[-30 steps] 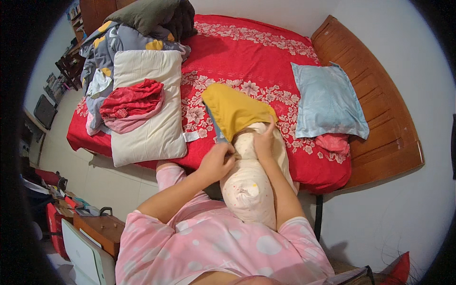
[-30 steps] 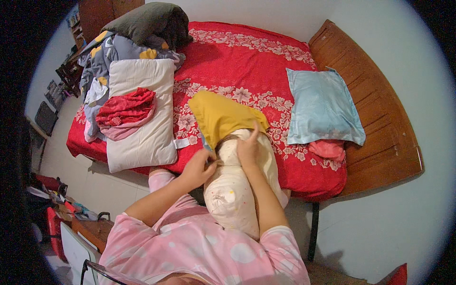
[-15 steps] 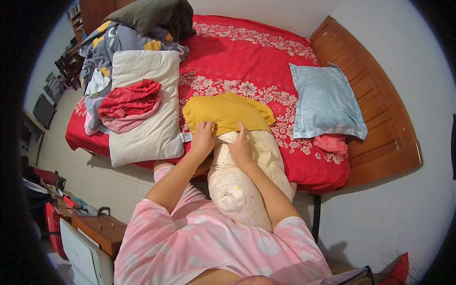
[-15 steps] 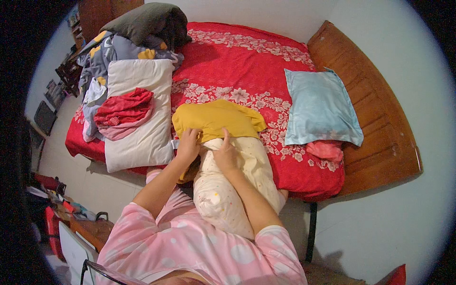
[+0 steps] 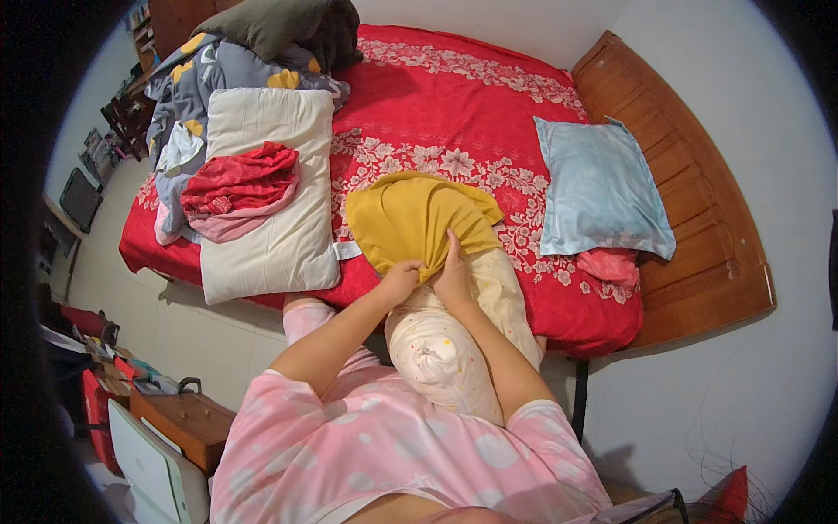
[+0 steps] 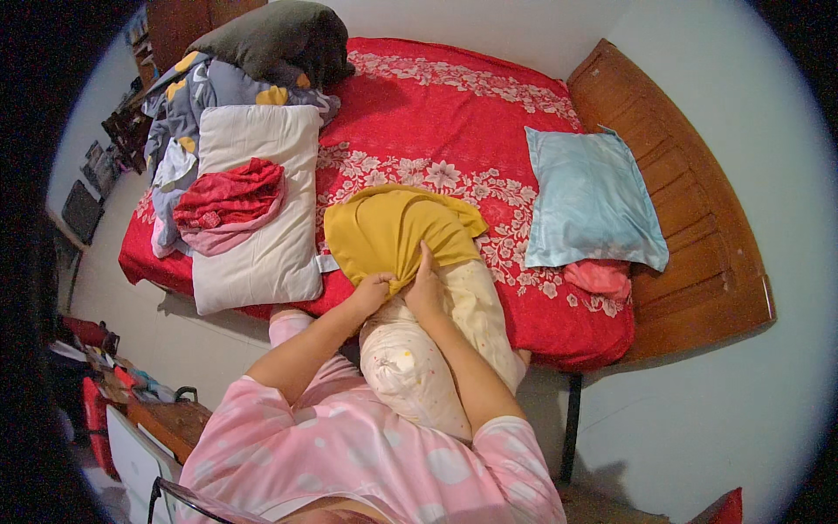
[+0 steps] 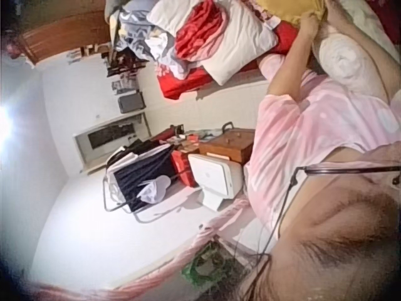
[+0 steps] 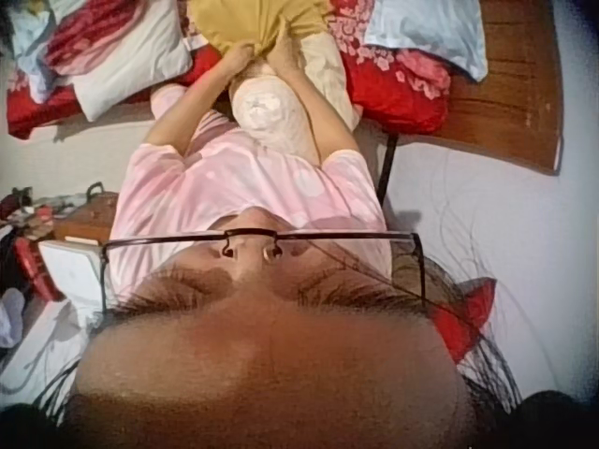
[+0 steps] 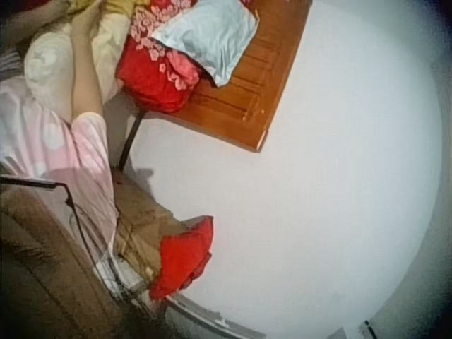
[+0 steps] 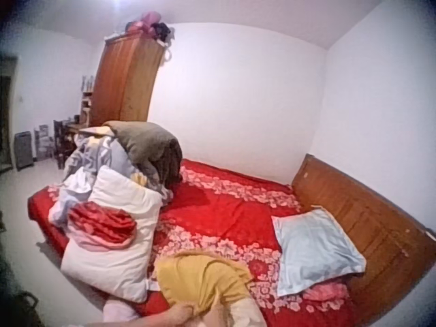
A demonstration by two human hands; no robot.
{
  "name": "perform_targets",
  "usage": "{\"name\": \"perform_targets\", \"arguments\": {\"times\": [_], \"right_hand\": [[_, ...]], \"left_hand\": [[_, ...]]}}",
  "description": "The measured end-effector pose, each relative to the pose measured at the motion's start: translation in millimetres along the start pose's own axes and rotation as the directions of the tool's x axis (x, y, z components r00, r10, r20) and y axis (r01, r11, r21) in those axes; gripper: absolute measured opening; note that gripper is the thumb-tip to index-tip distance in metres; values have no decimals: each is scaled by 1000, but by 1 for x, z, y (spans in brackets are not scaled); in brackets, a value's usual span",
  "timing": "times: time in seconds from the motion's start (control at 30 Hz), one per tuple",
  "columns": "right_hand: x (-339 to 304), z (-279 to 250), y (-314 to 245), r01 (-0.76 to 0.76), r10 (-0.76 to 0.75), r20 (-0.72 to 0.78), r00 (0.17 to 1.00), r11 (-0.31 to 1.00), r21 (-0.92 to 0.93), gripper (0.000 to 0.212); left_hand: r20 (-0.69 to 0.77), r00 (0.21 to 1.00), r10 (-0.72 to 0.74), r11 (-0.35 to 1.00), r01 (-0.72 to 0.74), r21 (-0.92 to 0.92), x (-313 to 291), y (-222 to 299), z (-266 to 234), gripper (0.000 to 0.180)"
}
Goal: The person places a pillowcase onto a pillow and then puts shirts over another pillow on a bed.
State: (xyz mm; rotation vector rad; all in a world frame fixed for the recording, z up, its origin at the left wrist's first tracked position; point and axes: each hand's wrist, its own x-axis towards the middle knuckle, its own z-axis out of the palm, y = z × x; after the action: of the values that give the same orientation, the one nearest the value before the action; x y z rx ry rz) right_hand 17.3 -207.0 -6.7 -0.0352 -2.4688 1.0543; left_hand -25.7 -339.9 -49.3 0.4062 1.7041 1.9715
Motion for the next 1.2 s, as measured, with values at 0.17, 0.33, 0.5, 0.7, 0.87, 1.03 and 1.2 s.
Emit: {"name": "perform_targets", "arguments": {"times": [0.17,0.33,0.5,0.7,0.87,1.03,1.2], "right_hand": [[8,4,-10,-192,227,263,938,970,-152,66],[15,-15,-12,-325,300,467,832,945,-27,55],[29,-48,-8,-233,186,460,868,971,47,32],[42,-64,7,145,-99,133,986,905,-400,26],[49,-57,26,300,-274,171,946,941,-157,18],[39,-69,18,-77,120,417,901,990,-118,25],[9,-92,18,-105,190,585,789,979,-175,30]], "left_hand": [[-146,989,14,980,15,197,7,-34,-26,32],[-104,989,110,932,-66,355,-1,-36,-35,35],[-206,974,-95,962,144,234,-4,-16,-20,32],[-42,978,-204,966,208,153,-26,29,15,32],[-68,995,69,930,-40,366,-29,18,9,33],[-30,998,-56,899,63,434,-25,3,-9,26],[5,987,-161,797,127,590,-29,6,-10,27]]}}
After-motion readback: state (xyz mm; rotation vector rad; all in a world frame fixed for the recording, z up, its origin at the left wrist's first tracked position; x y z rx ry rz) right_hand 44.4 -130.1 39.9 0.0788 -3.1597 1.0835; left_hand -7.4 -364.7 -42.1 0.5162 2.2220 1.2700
